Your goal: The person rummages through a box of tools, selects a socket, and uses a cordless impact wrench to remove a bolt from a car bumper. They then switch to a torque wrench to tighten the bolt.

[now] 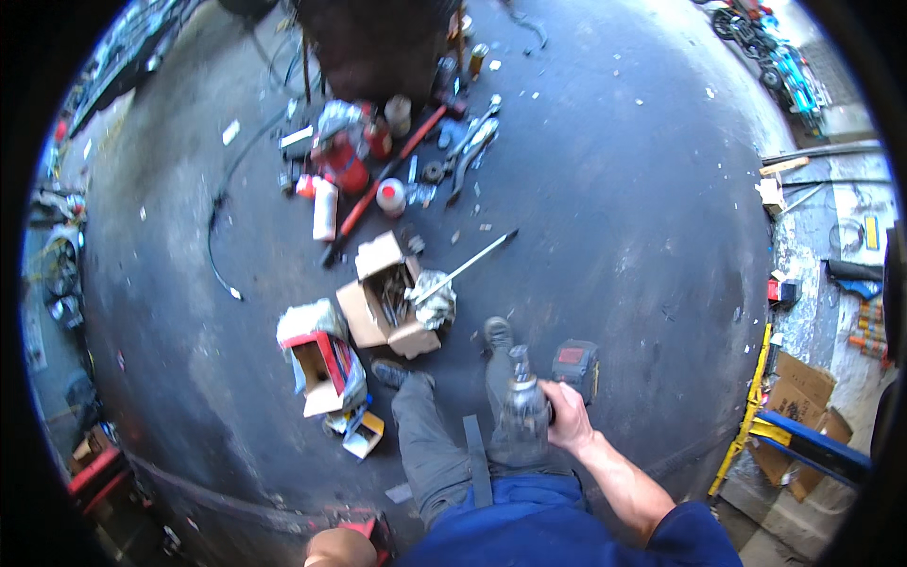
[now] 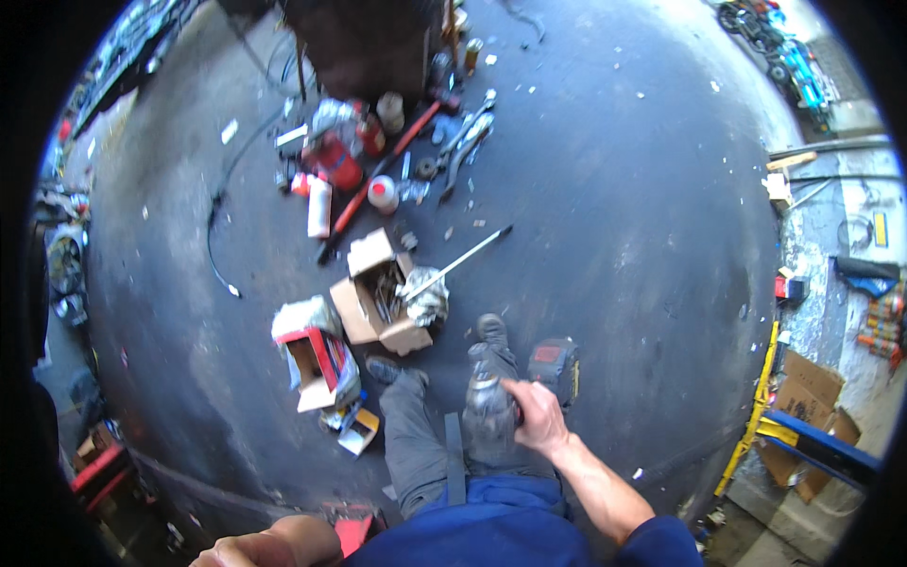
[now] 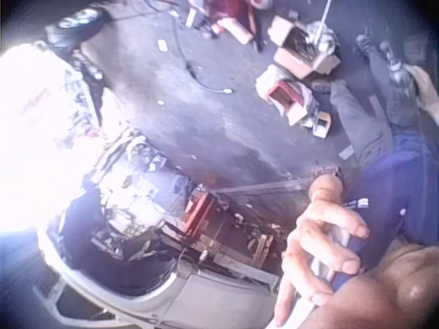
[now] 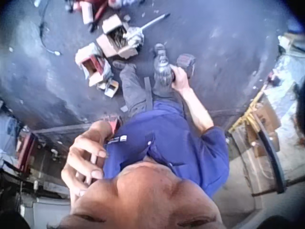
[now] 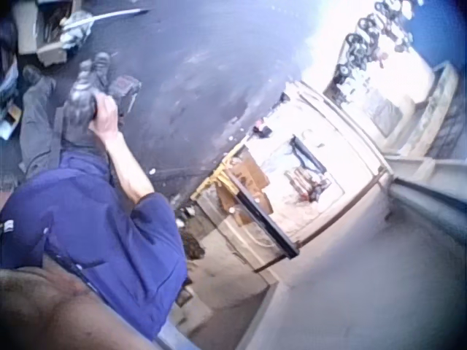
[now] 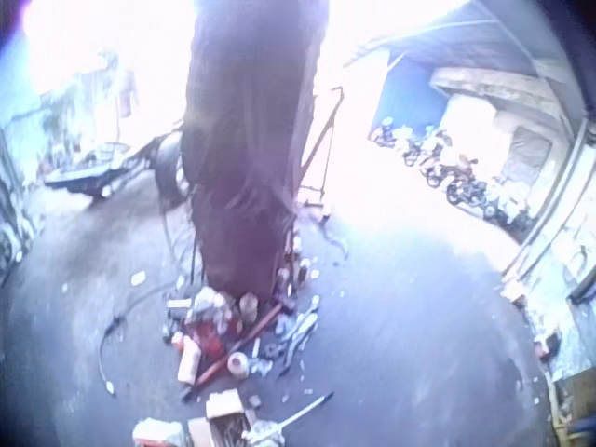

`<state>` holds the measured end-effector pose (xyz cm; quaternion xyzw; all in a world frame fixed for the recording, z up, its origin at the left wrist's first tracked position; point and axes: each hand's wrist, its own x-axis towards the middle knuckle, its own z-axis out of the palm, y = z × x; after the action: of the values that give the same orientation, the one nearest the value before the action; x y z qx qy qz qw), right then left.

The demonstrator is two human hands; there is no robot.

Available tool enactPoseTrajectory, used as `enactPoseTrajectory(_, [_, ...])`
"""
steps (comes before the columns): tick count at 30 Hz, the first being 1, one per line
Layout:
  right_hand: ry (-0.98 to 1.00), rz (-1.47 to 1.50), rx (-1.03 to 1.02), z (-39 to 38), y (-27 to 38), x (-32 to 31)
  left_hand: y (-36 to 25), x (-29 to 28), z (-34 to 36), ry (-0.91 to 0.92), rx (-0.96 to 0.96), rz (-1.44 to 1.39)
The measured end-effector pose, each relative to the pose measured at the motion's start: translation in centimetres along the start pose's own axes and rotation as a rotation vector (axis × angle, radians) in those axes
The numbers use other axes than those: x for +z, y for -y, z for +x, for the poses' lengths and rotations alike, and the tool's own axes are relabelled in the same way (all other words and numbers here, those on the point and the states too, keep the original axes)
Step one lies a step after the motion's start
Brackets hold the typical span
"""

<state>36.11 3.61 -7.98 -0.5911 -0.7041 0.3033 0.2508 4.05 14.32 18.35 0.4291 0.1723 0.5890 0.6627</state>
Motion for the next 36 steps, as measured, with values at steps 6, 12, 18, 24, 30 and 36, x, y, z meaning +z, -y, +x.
enactPoseTrajectory(6, [-0.364,0.236,-0.419,3.6,0.3,-14.9,3.8,15.4,9.4,0.317,0.181,0.054])
enactPoseTrajectory(12, [-0.601,0.394,-0.443,6.2,-5.4,-30.0,11.9,29.7,17.0,0.518,0.619,0.0])
enactPoseTrajectory(18, [-0.763,0.37,-0.022,5.8,-12.5,-38.5,15.2,34.9,24.6,0.69,0.608,0.045])
enactPoseTrajectory(24, [-0.774,0.296,0.218,10.3,-19.6,-44.7,20.6,37.7,35.4,0.704,0.609,0.045])
enactPoseTrajectory(30, [-0.867,0.393,0.543,15.4,-26.0,-51.3,31.5,36.0,51.7,0.627,0.278,-0.287])
enactPoseTrajectory(36, [-1.073,0.296,0.699,24.0,-31.3,-58.8,51.1,34.8,73.0,0.15,-0.514,-0.505])
